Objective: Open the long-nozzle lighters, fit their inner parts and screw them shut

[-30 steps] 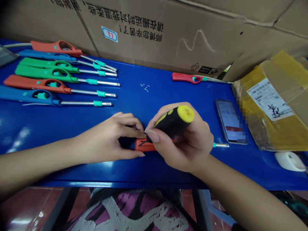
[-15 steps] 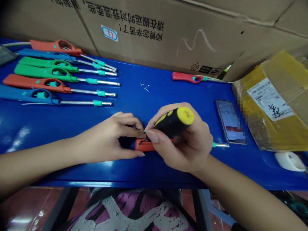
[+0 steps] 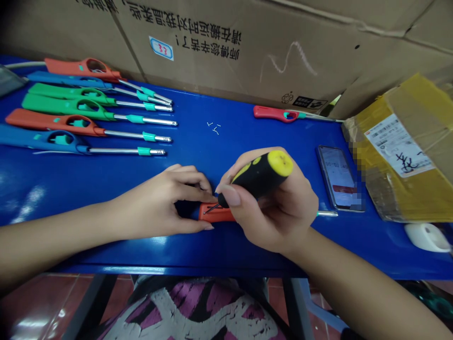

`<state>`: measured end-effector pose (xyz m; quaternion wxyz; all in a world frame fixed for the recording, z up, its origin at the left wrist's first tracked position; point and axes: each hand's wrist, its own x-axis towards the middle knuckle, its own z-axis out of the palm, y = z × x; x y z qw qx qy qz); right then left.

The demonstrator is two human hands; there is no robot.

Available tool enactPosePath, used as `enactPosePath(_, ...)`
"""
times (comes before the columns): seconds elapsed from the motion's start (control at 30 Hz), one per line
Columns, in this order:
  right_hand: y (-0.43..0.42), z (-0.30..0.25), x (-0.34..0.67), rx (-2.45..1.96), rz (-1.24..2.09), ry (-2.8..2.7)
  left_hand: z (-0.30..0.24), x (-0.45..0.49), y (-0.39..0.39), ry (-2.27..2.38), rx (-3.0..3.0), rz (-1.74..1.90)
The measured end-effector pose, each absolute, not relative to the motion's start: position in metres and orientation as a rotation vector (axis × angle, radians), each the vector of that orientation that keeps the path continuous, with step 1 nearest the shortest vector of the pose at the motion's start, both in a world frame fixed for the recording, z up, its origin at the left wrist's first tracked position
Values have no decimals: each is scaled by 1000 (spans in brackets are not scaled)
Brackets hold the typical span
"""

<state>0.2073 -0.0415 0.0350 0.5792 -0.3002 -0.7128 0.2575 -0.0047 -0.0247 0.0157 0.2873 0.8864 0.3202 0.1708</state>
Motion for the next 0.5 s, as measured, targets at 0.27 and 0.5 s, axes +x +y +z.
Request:
enactPosePath(0.27,-42,34,206,-712,648,-1662,16,-6,-26,852,2368,454)
enactPosePath(0.5,-43,35,206,-729,610,-1664,16,-5,-25,853,2369,455)
